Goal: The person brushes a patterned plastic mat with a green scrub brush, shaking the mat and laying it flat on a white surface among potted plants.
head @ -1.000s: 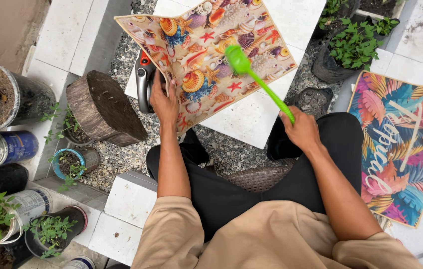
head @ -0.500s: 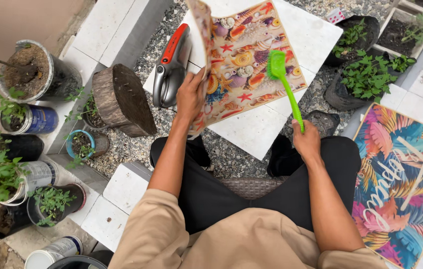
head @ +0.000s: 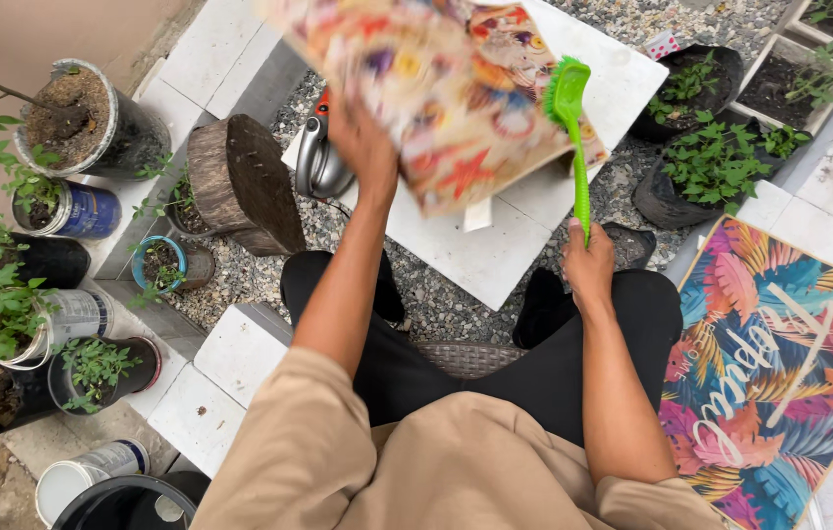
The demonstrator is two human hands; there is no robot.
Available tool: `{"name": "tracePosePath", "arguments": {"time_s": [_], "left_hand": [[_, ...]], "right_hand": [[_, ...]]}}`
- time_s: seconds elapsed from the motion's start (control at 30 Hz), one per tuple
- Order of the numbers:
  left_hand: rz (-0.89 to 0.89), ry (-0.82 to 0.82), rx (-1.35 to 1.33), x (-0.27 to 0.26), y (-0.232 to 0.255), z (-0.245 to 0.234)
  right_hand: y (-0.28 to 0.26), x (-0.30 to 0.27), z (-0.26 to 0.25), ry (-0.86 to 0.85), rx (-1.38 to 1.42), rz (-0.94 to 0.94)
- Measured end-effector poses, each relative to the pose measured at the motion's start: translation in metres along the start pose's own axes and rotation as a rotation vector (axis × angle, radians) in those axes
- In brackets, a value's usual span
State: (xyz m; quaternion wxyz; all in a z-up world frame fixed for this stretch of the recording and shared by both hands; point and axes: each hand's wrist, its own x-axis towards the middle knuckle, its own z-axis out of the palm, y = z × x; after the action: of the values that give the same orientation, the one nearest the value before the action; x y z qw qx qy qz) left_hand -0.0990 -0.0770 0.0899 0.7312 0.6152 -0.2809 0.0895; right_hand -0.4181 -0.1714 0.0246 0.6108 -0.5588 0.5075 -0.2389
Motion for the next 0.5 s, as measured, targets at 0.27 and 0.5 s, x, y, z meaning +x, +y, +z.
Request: {"name": "tracePosePath", "arguments": {"time_s": [0.27, 0.5], "left_hand": [[-0.753, -0.033, 0.462, -0.246, -0.108, -0.105], [-1.605, -0.216, 0.43, -0.274, -0.171, -0.115]], "right_hand": [[0.009, -0.001, -0.006, 0.005, -0.131, 0.0], [0.013, -0.002, 0.002, -0.019, -0.286, -0.111]]}}
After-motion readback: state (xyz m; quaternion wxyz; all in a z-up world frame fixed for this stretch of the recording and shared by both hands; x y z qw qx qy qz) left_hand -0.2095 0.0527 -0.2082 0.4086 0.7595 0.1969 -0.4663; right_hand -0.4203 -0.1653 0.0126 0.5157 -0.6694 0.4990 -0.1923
